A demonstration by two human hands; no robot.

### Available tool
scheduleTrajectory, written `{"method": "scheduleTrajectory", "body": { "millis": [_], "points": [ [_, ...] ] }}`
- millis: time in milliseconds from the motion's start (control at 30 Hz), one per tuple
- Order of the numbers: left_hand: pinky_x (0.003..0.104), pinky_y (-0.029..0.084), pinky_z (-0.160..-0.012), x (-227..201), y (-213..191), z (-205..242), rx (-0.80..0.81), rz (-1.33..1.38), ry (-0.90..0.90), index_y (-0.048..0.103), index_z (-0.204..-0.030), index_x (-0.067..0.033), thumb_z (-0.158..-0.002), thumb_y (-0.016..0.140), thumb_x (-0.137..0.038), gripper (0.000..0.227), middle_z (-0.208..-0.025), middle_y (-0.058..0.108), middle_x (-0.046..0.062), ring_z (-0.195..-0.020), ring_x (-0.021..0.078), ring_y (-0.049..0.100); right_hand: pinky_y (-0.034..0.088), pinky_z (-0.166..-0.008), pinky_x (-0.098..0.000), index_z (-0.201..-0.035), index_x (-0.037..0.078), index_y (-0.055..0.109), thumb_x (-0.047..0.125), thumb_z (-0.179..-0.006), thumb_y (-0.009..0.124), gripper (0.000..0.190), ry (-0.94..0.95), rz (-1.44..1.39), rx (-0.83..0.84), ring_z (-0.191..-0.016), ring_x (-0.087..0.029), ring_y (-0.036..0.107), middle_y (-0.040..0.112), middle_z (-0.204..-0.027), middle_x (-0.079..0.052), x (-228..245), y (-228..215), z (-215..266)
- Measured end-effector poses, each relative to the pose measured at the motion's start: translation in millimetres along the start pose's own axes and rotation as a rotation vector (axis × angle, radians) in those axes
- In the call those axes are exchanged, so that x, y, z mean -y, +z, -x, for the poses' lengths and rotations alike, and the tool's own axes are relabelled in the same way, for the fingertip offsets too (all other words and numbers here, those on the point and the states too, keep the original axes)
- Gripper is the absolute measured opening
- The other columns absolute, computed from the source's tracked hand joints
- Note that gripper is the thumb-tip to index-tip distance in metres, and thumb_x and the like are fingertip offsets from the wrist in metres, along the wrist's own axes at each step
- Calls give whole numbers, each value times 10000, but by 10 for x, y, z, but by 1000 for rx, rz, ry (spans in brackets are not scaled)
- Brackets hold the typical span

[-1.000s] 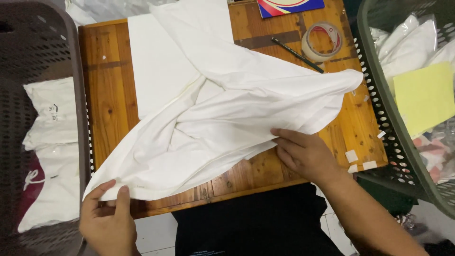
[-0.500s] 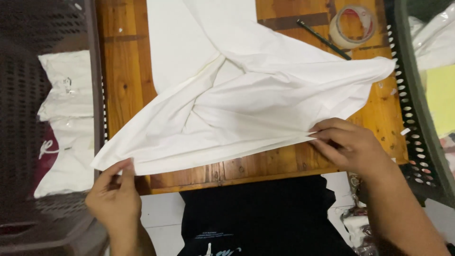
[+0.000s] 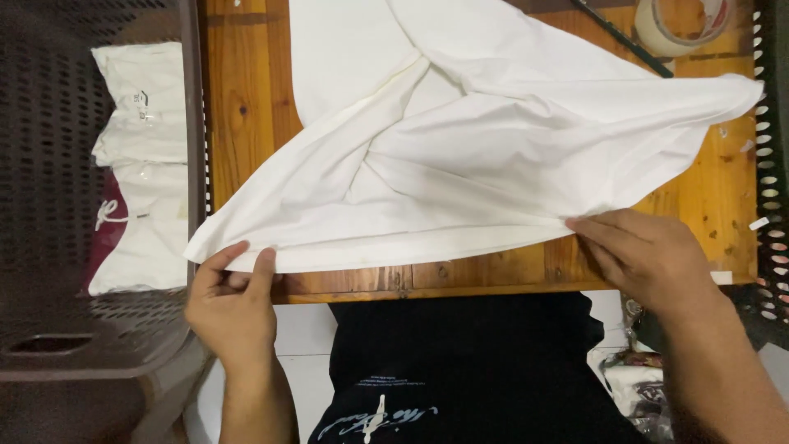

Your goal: The person folds a white shirt on a wooden table, smoothing the fabric and aligning the edges. They then place a yellow paper label on the folded shirt and press it down.

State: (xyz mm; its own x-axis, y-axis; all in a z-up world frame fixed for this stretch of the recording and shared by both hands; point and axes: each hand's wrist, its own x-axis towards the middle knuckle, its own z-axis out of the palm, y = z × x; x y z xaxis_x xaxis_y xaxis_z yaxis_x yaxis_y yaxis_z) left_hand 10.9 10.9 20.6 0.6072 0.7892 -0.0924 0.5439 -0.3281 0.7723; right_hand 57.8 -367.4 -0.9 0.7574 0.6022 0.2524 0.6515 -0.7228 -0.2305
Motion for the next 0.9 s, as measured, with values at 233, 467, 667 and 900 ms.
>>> {"method": "scheduleTrajectory", "body": {
  "millis": [233, 467, 667, 900],
  "points": [
    [154, 408, -641, 118, -40, -3, 59, 79, 73, 641, -946, -115, -714, 727, -137, 249, -529, 401, -54, -514, 21, 368, 465, -562, -276, -965, 120, 665, 74, -799, 693, 174, -47, 123, -78, -763, -151, 614, 651, -908, -33, 112, -10, 58],
    [140, 415, -602, 189, -68, 24, 96, 124, 70, 634, -971, -108, -723, 719, -134, 263, -535, 423, -48, -514, 12, 406, 429, -660, -355, -934, 98, 645, 25, -793, 655, 159, -39, 85, -60, -785, -255, 547, 616, -959, -42, 265, -3, -48],
    [182, 467, -545, 240, 2, 68, 107, 282, 136, 573, -1000, -9, -682, 696, 1, 341, -630, 389, 5, -540, 61, 429, 430, -680, -350, -961, 127, 619, 99, -757, 597, 207, -208, -88, -120, -824, -244, 560, 606, -963, -38, 689, 213, -375],
    [249, 525, -590, 125, 9, 153, 151, 348, 401, 509, -1009, 42, -682, 628, 89, 351, -890, 360, 127, -743, 146, 411, 459, -636, -325, -978, 92, 602, 183, -771, 577, 228, -427, -160, 34, -792, -230, 555, 601, -886, -57, 1000, 303, -838]
  ]
}}
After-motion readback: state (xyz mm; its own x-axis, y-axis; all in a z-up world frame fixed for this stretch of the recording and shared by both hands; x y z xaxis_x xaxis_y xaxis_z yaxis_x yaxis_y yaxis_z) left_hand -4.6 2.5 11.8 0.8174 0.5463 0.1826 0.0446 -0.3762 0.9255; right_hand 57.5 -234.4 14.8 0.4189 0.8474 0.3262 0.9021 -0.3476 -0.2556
